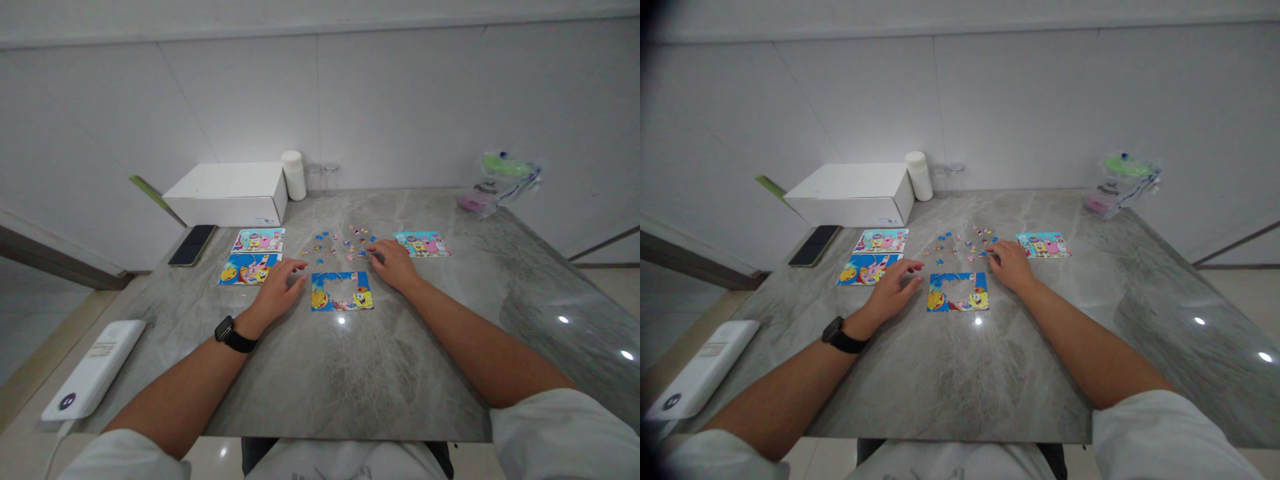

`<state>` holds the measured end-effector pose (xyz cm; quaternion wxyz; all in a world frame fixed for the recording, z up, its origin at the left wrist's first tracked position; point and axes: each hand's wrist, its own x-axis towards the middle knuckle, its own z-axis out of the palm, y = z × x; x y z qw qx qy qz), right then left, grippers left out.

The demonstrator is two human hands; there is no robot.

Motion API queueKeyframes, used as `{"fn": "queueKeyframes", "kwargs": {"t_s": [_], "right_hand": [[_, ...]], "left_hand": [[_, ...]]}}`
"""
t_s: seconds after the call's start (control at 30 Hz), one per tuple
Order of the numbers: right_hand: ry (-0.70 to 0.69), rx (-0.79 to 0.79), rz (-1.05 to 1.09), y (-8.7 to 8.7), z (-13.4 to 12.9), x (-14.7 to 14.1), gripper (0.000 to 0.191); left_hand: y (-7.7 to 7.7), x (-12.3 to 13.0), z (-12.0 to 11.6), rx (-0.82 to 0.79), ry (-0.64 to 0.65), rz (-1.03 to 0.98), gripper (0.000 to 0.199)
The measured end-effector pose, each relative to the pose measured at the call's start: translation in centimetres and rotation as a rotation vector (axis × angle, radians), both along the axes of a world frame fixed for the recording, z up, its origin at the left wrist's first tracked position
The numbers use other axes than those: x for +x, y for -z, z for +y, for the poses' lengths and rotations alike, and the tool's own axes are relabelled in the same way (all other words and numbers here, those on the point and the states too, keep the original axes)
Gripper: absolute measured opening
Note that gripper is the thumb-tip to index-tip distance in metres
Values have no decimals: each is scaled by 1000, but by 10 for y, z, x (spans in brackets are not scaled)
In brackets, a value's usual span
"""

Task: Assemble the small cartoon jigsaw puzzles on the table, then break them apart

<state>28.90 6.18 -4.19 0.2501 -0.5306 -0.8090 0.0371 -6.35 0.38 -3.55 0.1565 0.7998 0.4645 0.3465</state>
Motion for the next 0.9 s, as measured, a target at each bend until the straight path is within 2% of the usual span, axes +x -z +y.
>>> {"fn": "queueKeyframes", "kwargs": {"t_s": [0.23, 0.43, 0.77, 0.9], "right_hand": [[31, -27, -58, 1, 0, -3, 26], [68, -17, -36, 1, 0, -4, 26], [278, 71, 43, 6, 9, 13, 34], [315, 102, 43, 4, 8, 17, 34]], "left_hand": [[4, -4, 2, -8, -10, -14, 25], [1, -5, 2, -10, -25, -22, 24], [3, -1, 2, -22, -1, -50, 25], [2, 1, 2, -17, 10, -62, 25]]}}
